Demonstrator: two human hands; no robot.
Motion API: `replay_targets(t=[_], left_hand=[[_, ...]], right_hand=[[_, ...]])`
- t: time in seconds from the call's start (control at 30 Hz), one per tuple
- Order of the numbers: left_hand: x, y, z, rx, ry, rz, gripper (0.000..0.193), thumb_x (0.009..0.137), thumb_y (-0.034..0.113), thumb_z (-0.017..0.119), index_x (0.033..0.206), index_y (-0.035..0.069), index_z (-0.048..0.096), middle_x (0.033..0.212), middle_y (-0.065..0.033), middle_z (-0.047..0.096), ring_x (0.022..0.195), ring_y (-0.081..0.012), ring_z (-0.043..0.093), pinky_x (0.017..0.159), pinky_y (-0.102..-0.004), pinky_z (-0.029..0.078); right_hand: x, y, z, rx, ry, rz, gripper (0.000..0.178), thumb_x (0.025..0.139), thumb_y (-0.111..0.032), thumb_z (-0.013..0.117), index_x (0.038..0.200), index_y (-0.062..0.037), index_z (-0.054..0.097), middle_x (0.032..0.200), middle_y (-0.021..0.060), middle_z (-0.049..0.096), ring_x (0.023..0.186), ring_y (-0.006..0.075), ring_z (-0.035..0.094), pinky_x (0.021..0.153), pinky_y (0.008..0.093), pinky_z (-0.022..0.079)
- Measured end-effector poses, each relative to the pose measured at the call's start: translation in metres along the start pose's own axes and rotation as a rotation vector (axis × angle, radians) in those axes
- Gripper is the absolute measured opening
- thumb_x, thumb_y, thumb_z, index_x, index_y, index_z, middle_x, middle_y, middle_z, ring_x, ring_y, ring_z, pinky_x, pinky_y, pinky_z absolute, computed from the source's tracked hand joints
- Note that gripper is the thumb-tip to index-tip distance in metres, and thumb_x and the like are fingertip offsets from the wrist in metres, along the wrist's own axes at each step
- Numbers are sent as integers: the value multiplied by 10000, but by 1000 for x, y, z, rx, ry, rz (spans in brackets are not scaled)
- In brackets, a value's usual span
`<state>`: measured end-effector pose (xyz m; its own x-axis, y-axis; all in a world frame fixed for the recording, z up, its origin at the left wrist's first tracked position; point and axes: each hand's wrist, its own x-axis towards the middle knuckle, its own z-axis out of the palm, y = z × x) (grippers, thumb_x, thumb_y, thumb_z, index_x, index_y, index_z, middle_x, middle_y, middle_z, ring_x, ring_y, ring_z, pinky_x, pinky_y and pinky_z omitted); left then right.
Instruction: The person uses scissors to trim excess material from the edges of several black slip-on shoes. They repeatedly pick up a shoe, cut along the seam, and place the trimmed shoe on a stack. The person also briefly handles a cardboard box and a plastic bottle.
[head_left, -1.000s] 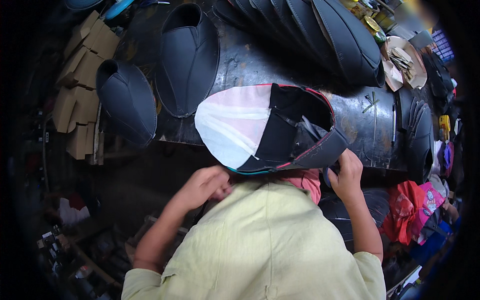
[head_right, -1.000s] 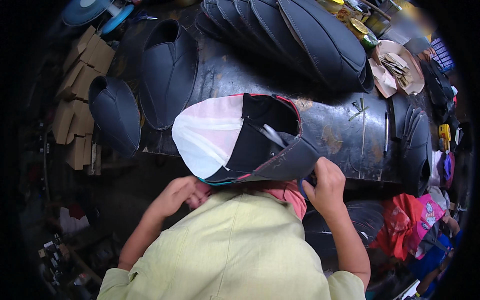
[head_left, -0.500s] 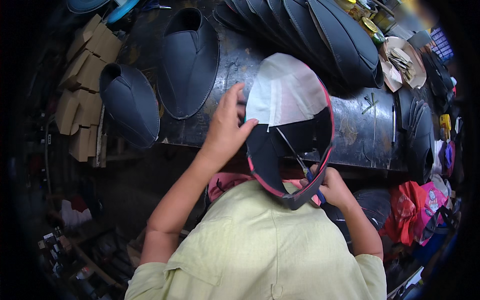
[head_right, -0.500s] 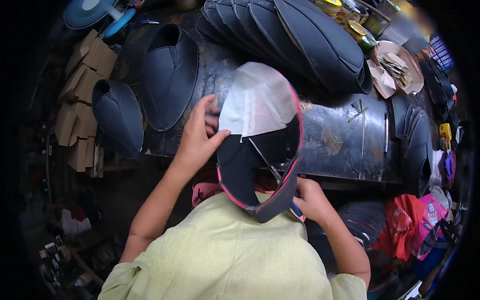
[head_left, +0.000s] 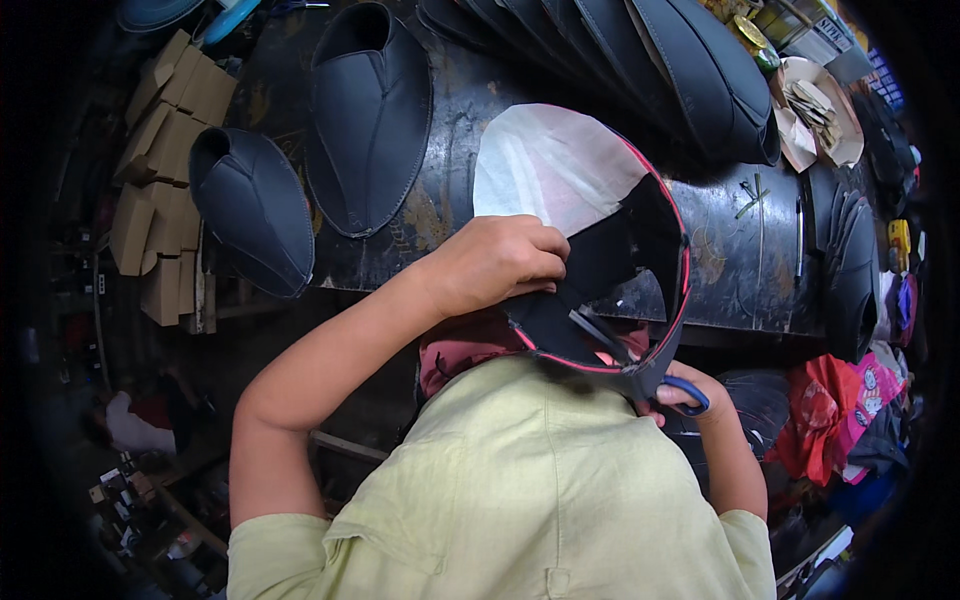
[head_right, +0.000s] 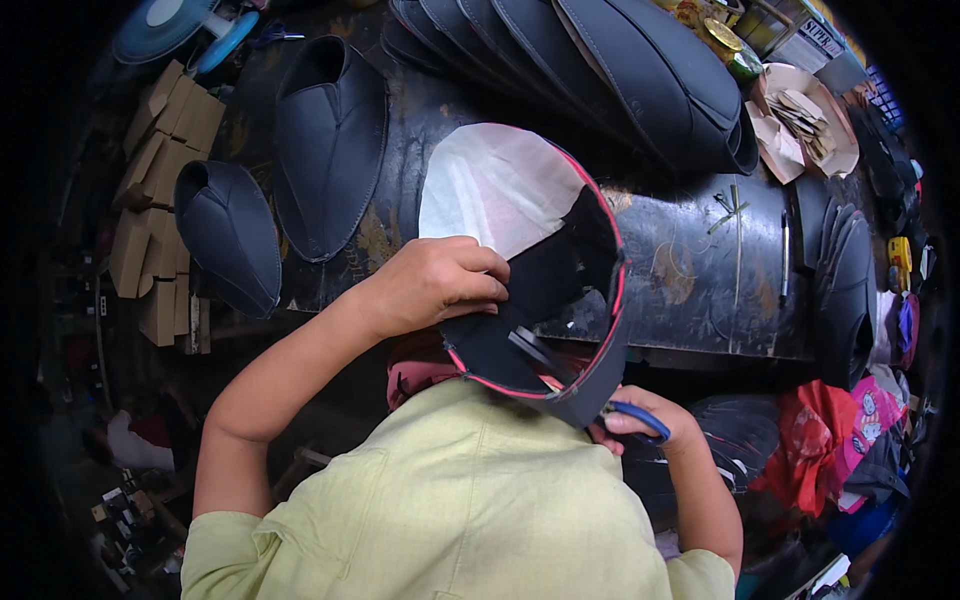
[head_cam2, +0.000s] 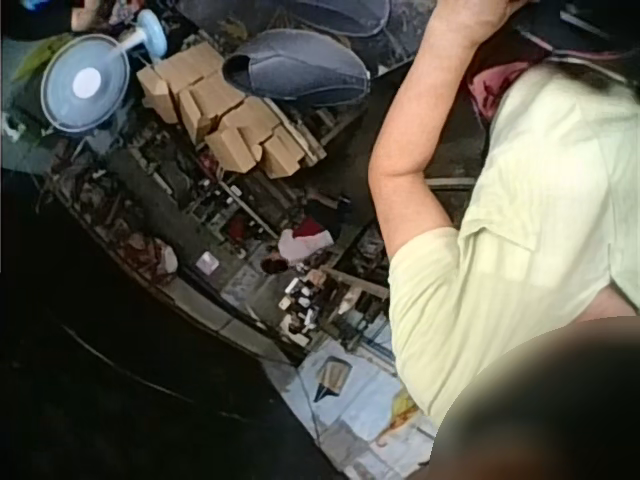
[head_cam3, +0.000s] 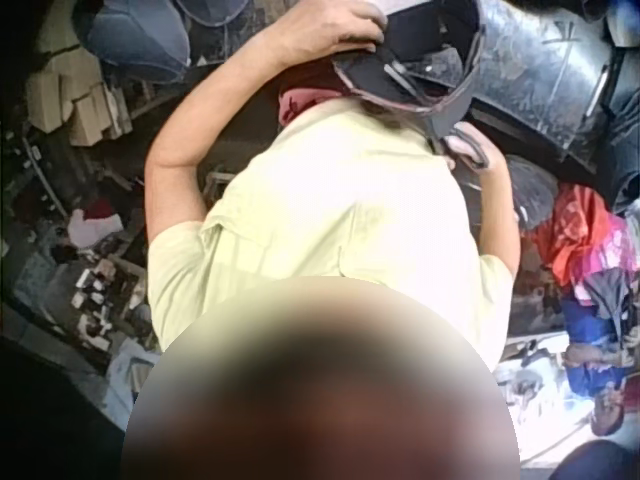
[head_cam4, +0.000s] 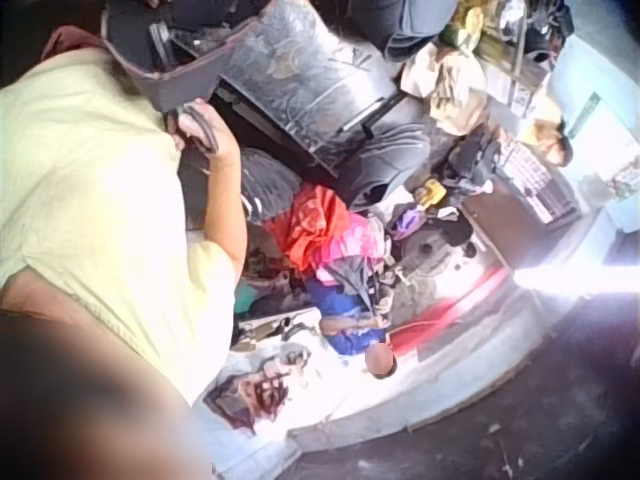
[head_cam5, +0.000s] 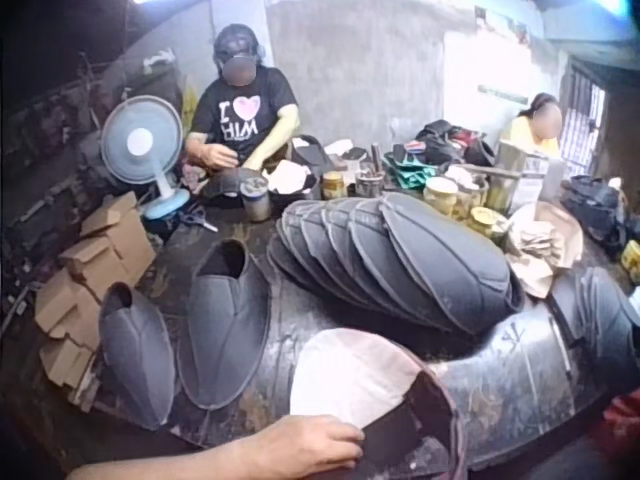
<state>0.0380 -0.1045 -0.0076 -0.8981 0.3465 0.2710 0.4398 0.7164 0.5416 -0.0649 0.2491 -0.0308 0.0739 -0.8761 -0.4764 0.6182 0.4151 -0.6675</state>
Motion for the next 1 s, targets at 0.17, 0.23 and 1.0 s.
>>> replay_targets(t=[0.17, 0.23, 1.0], left_hand=[[3, 1, 6, 180, -43, 124, 146, 800, 129, 691, 927, 58, 697, 1050, -49, 699, 844, -218, 685, 699, -346, 584], [5, 4, 11, 257, -39, 114, 167, 794, 121, 663, 940, 41, 678, 1035, -66, 691, 827, -221, 693, 687, -338, 586], [-15, 47, 36, 374, 317, -114, 107, 779, 133, 677, 884, 141, 697, 1007, -29, 636, 715, -171, 641, 607, -302, 559]], right_hand=[[2, 0, -12, -168, -28, 137, 435, 957, -407, 738, 794, -15, 642, 734, 20, 598, 640, 106, 610, 595, 253, 511], [7, 5, -14, -180, -37, 150, 422, 984, -396, 722, 803, -20, 657, 728, 0, 602, 636, 92, 599, 588, 249, 500], [16, 27, -8, 267, -77, -38, 538, 960, -528, 605, 992, 7, 652, 728, 90, 610, 655, 175, 588, 583, 281, 449]])
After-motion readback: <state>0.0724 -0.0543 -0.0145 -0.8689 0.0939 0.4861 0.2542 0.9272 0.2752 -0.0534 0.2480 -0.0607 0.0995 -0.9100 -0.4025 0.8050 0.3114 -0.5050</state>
